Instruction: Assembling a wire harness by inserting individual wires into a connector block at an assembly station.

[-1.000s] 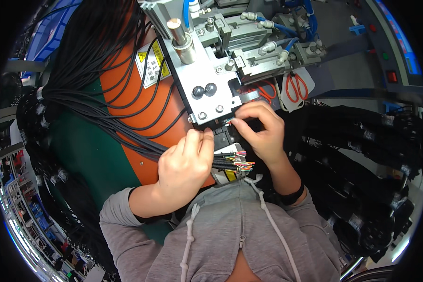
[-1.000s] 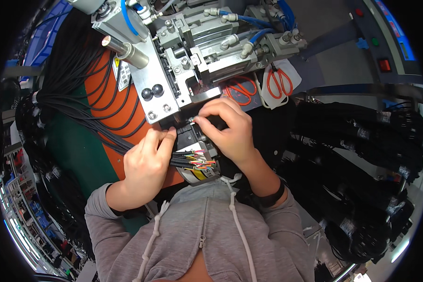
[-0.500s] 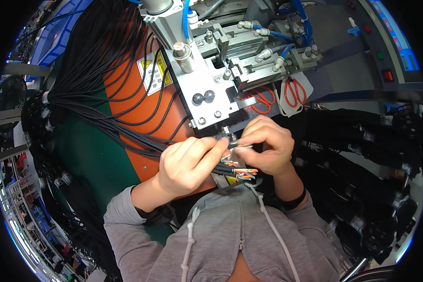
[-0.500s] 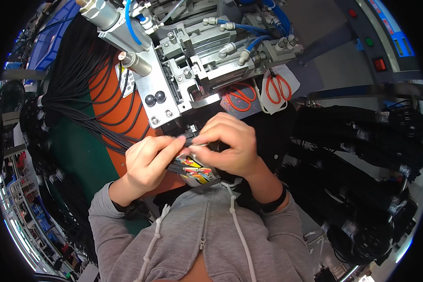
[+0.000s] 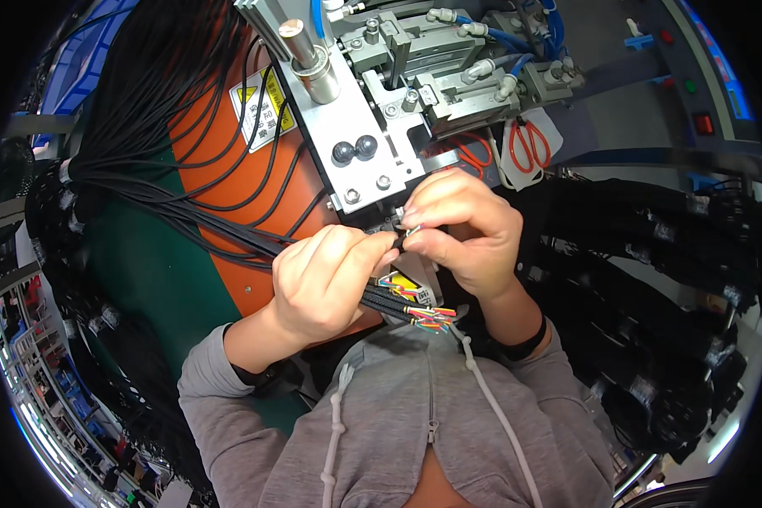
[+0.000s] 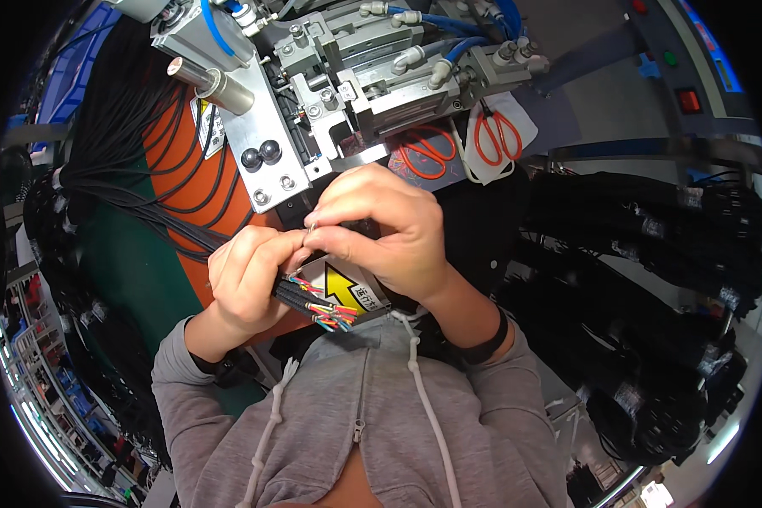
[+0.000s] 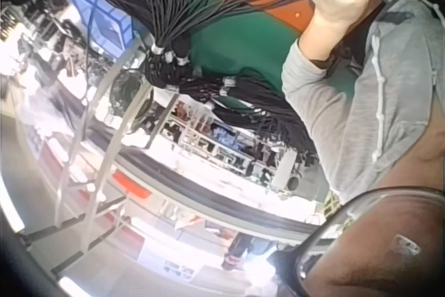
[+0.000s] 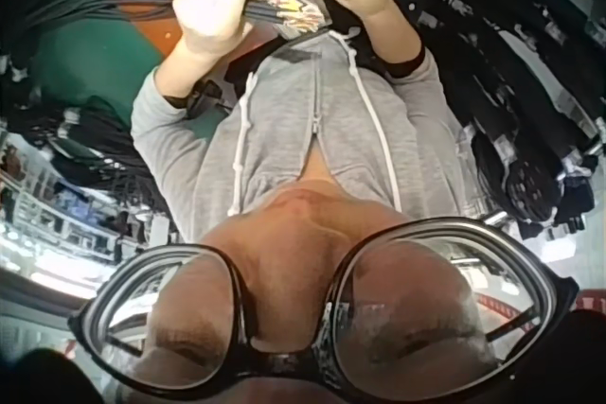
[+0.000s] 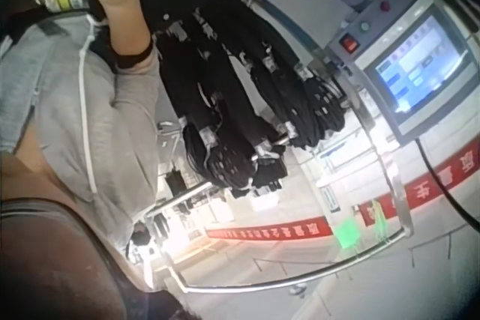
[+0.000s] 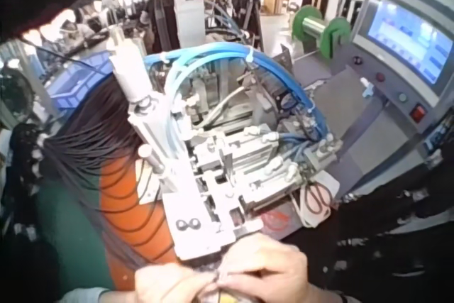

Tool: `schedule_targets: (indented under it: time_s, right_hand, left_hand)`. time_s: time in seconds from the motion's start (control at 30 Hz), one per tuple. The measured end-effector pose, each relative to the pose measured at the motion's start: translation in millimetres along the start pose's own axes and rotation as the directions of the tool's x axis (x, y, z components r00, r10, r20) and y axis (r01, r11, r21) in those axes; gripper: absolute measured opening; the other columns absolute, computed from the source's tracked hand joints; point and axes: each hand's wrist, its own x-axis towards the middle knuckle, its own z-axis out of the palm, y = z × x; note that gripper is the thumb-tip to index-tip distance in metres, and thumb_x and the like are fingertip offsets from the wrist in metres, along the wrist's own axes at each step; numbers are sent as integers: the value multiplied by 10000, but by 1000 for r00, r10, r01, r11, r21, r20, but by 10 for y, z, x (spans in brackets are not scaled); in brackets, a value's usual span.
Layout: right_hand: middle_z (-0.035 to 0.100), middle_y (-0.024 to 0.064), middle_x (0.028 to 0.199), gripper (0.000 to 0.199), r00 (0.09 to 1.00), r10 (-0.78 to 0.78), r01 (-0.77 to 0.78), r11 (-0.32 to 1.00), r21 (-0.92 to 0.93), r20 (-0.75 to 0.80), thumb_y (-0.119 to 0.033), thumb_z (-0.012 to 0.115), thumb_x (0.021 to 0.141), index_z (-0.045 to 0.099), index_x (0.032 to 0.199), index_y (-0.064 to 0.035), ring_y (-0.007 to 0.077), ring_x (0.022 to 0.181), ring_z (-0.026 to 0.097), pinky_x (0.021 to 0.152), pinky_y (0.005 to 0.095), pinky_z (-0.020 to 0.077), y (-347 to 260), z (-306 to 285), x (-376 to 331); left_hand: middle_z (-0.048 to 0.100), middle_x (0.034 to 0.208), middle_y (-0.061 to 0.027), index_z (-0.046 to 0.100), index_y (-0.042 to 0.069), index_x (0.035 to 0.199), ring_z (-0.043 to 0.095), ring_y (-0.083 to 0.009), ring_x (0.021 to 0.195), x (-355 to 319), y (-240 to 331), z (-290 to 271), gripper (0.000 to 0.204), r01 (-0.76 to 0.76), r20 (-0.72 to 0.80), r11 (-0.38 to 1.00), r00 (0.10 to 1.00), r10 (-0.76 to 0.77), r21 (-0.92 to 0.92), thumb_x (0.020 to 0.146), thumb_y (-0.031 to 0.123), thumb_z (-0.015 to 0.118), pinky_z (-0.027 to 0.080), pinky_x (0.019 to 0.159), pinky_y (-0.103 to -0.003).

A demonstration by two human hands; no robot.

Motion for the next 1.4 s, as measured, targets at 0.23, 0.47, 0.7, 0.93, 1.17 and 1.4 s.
schedule_targets:
  time_s: [0.23, 0.47, 0.7, 0.93, 1.17, 1.4]
  right_hand:
    - [614, 72, 771, 177, 994, -94, 111, 826, -553, 59, -6, 782, 695, 637, 797, -13, 188, 722, 576, 676, 308, 463, -190, -41, -15]
    - [608, 76, 759, 106, 897, 424, -396, 896, -199, 122, -1, 723, 755, 624, 793, -2, 172, 711, 566, 678, 291, 454, -128, -240, -48]
    - [605, 82, 722, 90, 957, 289, -265, 878, -398, 0, 17, 686, 765, 600, 744, 0, 181, 680, 572, 651, 301, 454, 5, -118, -106]
    - [590, 91, 705, 80, 987, 127, -37, 768, -640, 95, 33, 669, 710, 597, 724, 2, 244, 656, 567, 616, 309, 450, 52, -60, -121]
    - [591, 77, 713, 74, 977, 197, -210, 855, -475, -78, 31, 653, 728, 591, 749, -1, 170, 647, 560, 604, 287, 428, 230, -18, -206]
    - [616, 80, 758, 71, 885, 452, -465, 854, -231, -111, 25, 662, 747, 599, 776, 11, 136, 681, 581, 646, 263, 443, 233, -17, -215]
  left_hand:
    - [542, 719, -25, 665, -2, 937, 540, -140, 575, 6, -18, -17, 238, 25, 120, 998, 992, -32, 58, 706, 56, 682, 407, 439, -255]
    - [574, 783, -17, 701, 55, 1060, 542, -113, 591, -29, 87, -53, 419, -19, 210, 972, 977, -32, 235, 643, 78, 664, 410, 464, -245]
    - [457, 724, 9, 696, 98, 1104, 465, -106, 575, -39, 120, 0, 439, -26, 354, 957, 932, -81, 289, 669, 96, 635, 362, 447, -239]
    - [372, 709, -1, 683, 100, 1134, 428, -116, 574, -18, 190, 10, 469, 8, 383, 922, 908, -169, 387, 669, 96, 622, 346, 443, -255]
    - [433, 732, 9, 670, 63, 1069, 458, -100, 605, -75, 77, 48, 364, -22, 351, 945, 931, -99, 326, 714, 122, 612, 347, 460, -228]
    - [496, 742, 8, 679, 59, 968, 523, -101, 604, -62, 28, 82, 282, 15, 261, 957, 961, -94, 290, 692, 103, 639, 397, 489, -232]
